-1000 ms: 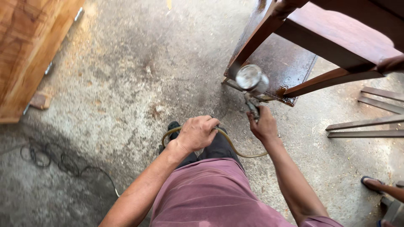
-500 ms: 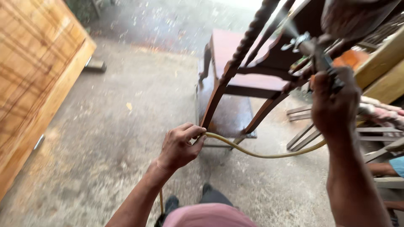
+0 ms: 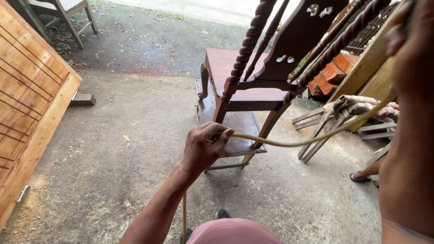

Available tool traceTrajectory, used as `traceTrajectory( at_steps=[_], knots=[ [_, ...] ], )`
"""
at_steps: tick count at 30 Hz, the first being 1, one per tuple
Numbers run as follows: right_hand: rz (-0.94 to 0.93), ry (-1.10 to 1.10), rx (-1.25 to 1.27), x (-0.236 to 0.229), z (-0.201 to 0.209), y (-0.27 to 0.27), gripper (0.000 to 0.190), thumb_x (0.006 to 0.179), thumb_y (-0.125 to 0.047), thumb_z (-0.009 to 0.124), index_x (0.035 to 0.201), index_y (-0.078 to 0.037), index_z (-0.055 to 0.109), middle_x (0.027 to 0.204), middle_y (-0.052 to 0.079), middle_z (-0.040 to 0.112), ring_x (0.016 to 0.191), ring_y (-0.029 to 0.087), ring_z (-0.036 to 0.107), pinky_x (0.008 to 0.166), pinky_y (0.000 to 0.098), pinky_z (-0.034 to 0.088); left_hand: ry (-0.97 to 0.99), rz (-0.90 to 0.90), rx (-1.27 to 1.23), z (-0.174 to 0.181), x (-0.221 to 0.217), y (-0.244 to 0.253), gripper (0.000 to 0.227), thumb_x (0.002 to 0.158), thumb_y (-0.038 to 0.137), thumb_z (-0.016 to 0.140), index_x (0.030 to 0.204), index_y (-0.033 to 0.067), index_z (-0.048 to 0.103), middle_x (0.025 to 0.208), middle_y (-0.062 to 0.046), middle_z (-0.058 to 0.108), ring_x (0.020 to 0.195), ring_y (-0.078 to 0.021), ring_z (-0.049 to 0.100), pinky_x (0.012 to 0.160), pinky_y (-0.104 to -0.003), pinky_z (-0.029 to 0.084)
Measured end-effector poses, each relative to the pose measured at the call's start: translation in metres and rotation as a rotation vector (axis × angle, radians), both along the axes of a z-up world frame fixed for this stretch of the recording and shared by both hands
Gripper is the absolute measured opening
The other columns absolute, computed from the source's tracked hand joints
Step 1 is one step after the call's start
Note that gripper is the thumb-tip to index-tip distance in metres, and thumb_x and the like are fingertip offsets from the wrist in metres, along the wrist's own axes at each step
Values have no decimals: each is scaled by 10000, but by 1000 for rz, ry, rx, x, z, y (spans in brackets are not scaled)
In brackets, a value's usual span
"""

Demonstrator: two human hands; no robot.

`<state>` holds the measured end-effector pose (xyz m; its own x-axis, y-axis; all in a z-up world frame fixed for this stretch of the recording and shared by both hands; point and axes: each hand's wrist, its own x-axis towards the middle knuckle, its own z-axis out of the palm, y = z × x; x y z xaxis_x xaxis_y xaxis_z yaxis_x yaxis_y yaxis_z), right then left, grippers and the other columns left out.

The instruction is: The person uses a spray gun to apply a finish to a wooden chair. They systematically cover the legs, seat, and backrest, moving around the chair to ensure even coverage on all sides.

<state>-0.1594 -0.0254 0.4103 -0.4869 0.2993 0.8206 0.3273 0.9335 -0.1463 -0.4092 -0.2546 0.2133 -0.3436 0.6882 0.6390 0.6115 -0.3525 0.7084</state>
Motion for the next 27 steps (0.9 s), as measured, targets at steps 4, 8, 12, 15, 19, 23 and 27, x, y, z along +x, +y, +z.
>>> traceTrajectory(
  at_steps=[4, 8, 12, 15, 19, 23, 27],
  knots=[
    [-9, -53, -75, 0, -14, -18, 532, 1273, -524, 447, 1058, -39, 471, 798, 59, 615, 675, 86, 640, 552, 249, 524, -10, -50, 119, -6, 5, 17, 91, 975, 133, 730, 970, 42, 734, 779, -59, 739, 616, -110, 708, 511, -274, 544],
    [-96, -212, -423, 5, -70, -51, 400, 1127, -443, 467, 1109, -54, 560, 747, 94, 583, 578, 125, 542, 466, 288, 446, 31, -147, 156, -19, 10, 32, 183, 1029, 155, 679, 1184, 58, 672, 844, -62, 745, 681, -113, 733, 551, -235, 590],
    [-49, -248, -1021, 8, -131, -88, 294, 959, -295, 596, 1131, -68, 666, 817, 51, 665, 599, 127, 539, 515, 300, 483, 115, -270, 87, -21, 25, 38, 437, 1035, 230, 664, 1436, 84, 571, 853, -83, 716, 680, -158, 700, 577, -229, 615],
    [-198, -428, -1197, 0, -174, -109, 292, 1012, -295, 549, 1180, -110, 699, 764, 134, 663, 614, 172, 543, 583, 351, 498, 239, -351, 87, -14, 45, 39, 442, 1013, 216, 632, 1444, 125, 588, 1195, -214, 693, 746, -218, 724, 573, -271, 614],
    [-92, -454, -1015, -4, -200, -111, 322, 1036, -308, 502, 1135, -54, 674, 850, 102, 757, 693, 175, 687, 651, 325, 591, 297, -367, -58, -6, 55, 45, 336, 1034, 224, 630, 1366, 181, 659, 968, -111, 717, 749, -206, 743, 572, -308, 601],
    [-41, -353, -925, 3, -208, -109, 331, 1025, -305, 509, 1164, -35, 642, 884, 105, 753, 753, 183, 733, 659, 317, 607, 240, -433, 15, -2, 56, 48, 271, 1035, 205, 659, 1304, 180, 690, 1027, -100, 735, 814, -199, 761, 635, -288, 629],
    [89, -204, -774, 8, -215, -107, 390, 1062, -344, 489, 1210, -15, 636, 913, 119, 751, 778, 166, 730, 649, 319, 609, 70, -488, 163, -9, 58, 52, 257, 1001, 175, 722, 1255, 143, 703, 995, -86, 734, 822, -163, 763, 650, -251, 648]
  ],
)
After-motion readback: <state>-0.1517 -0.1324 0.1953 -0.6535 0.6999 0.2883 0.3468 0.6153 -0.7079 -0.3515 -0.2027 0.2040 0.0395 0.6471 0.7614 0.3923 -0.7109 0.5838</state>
